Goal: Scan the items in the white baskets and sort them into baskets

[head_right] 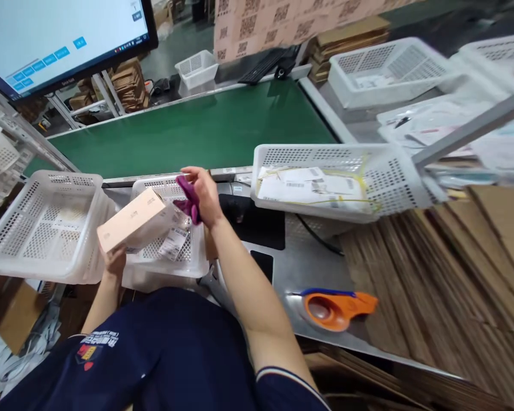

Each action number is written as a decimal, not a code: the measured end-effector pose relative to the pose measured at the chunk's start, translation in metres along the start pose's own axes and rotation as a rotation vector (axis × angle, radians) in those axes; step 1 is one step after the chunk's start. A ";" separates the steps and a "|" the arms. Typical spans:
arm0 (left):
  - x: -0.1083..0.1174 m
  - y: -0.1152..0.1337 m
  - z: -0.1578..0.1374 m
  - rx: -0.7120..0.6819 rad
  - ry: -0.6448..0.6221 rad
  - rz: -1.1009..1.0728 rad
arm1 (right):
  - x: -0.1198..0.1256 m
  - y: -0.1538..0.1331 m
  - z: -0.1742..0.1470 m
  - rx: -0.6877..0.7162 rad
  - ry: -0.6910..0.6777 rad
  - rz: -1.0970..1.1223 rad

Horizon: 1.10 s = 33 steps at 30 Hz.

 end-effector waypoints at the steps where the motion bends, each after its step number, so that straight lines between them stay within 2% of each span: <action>1: -0.001 -0.010 0.001 0.092 -0.007 -0.061 | -0.002 -0.004 -0.008 0.028 -0.152 -0.053; 3: -0.002 -0.024 0.006 0.204 -0.061 -0.131 | -0.010 -0.013 -0.027 0.059 -0.427 -0.284; 4: -0.001 -0.025 0.009 0.214 -0.095 -0.130 | -0.013 -0.018 -0.034 0.064 -0.507 -0.399; 6: 0.003 -0.017 0.020 0.128 -0.101 -0.076 | -0.014 -0.028 -0.039 0.102 -0.566 -0.550; 8: 0.005 0.003 0.030 -0.021 -0.096 0.047 | -0.016 -0.040 -0.037 0.200 -0.586 -0.643; 10: 0.000 0.024 0.037 -0.133 -0.168 0.223 | -0.019 -0.051 -0.033 0.310 -0.616 -0.740; 13: -0.021 0.040 0.039 -0.167 -0.375 0.357 | -0.024 -0.061 -0.032 0.405 -0.705 -0.855; 15: -0.035 0.039 0.035 -0.153 -0.424 0.307 | -0.023 -0.061 -0.033 0.398 -0.748 -0.819; 17: -0.044 0.032 0.029 -0.136 -0.388 0.246 | -0.018 -0.060 -0.032 0.325 -0.666 -0.662; 20: -0.051 0.018 0.018 -0.147 -0.313 0.278 | -0.020 -0.063 -0.032 0.148 -0.262 -0.375; 21: -0.053 0.015 0.014 -0.168 -0.306 0.315 | -0.028 -0.065 -0.034 0.120 -0.163 -0.318; 22: -0.055 0.012 0.010 -0.197 -0.301 0.354 | -0.041 -0.067 -0.036 0.119 -0.120 -0.298; 25: -0.057 0.014 0.001 -0.347 -0.235 0.414 | -0.086 -0.062 -0.037 0.208 -0.252 -0.441; 27: -0.053 0.020 -0.002 -0.438 -0.172 0.412 | -0.093 -0.044 -0.027 0.204 -0.293 -0.613; 29: -0.047 0.028 -0.003 -0.498 -0.135 0.387 | -0.077 -0.020 -0.011 0.122 -0.233 -0.749; 31: -0.039 0.036 -0.001 -0.528 -0.117 0.337 | -0.050 -0.004 0.003 0.045 -0.142 -0.800; 33: -0.034 0.040 0.004 -0.534 -0.100 0.296 | -0.030 -0.006 0.004 0.060 -0.037 -0.744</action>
Point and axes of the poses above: each hand's wrist, its own z-axis towards the middle knuckle, its own x-axis out of the back of the hand, y = z × x, the point moved 3 cm from there along z, towards the middle knuckle, and after that the axes turned 2 degrees about x, right-handed, at the moved point
